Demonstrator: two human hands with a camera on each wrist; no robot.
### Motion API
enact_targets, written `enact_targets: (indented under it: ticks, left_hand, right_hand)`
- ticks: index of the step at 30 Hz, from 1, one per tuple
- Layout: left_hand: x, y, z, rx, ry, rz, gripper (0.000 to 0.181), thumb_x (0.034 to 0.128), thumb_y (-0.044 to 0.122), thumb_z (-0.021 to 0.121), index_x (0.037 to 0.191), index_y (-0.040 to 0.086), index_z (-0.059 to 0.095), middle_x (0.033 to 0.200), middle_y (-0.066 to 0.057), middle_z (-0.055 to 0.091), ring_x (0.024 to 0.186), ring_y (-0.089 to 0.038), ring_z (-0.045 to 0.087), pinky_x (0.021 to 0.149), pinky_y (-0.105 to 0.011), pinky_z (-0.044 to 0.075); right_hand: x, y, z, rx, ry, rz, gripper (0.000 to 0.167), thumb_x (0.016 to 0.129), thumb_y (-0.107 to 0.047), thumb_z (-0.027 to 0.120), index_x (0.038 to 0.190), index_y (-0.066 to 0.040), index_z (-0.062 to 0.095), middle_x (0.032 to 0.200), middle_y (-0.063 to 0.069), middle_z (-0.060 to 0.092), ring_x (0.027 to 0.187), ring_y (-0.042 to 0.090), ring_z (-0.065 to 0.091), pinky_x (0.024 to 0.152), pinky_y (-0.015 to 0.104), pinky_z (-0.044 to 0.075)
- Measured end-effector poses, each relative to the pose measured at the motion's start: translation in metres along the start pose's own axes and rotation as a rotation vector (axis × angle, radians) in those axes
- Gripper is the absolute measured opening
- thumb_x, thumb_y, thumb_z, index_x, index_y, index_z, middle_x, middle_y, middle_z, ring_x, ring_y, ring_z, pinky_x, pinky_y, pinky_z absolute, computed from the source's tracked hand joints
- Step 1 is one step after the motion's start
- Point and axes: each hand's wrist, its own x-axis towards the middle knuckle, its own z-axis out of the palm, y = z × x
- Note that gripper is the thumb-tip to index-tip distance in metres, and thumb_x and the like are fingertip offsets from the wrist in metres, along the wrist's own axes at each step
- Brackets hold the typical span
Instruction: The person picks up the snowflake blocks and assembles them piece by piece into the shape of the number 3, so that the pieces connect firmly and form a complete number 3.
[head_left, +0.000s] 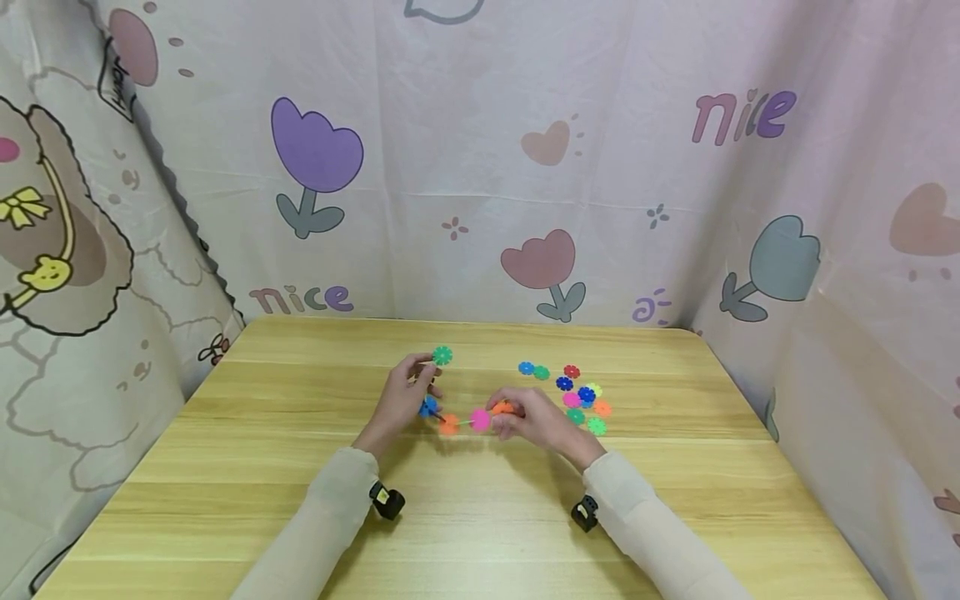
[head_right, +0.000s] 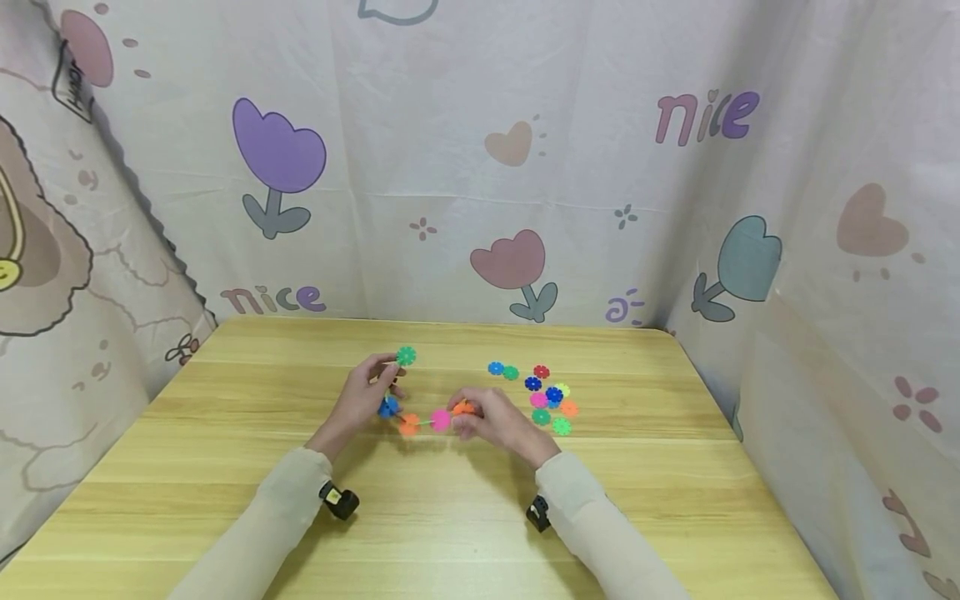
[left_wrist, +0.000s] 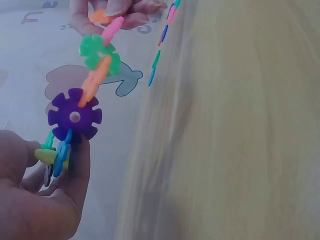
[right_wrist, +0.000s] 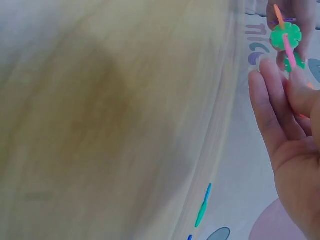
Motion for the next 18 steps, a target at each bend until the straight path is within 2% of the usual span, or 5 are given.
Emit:
enact_targets:
  ticks: [7,12,18]
  left_hand:
    - [0.0020,0.0007,0.0022,-0.034,0.045,-0.019,0.043,0.1124,0.028,0.043,0.149,0.006,0.046,0.134,-0.027,0.060,0.088,-0.019,0.070,0.076,-0.022,0.059]
    - [0.0043,0.0021,0.0055,-0.071,0.058,-0.035,0.044,0.1124,0.029,0.042,0.150,0.006,0.046,0.135,-0.027,0.059,0.087,-0.018,0.068,0.072,-0.025,0.061]
    - [0.0041,0.0040,0.0039,-0.071,0.091,-0.049,0.042,0.1126,0.029,0.042,0.148,0.007,0.047,0.136,-0.026,0.058,0.085,-0.016,0.065,0.065,-0.024,0.059]
  right_hand:
    - [0.0027,-0.0017,0.0032,-0.057,-0.004,-0.088,0.017,0.104,0.004,0.052,0.120,-0.002,0.056,0.099,0.022,0.076,0.084,0.029,0.075,0.077,0.025,0.063]
    - [0.0045,-0.0024,0.0049,-0.101,0.024,-0.102,0.013,0.103,0.002,0.055,0.115,-0.004,0.055,0.101,0.021,0.077,0.084,0.029,0.076,0.078,0.022,0.062]
    - [0.0037,-0.0033,0.0049,-0.107,0.087,-0.156,0.006,0.101,0.000,0.060,0.106,-0.001,0.057,0.099,0.022,0.077,0.079,0.031,0.077,0.076,0.023,0.063]
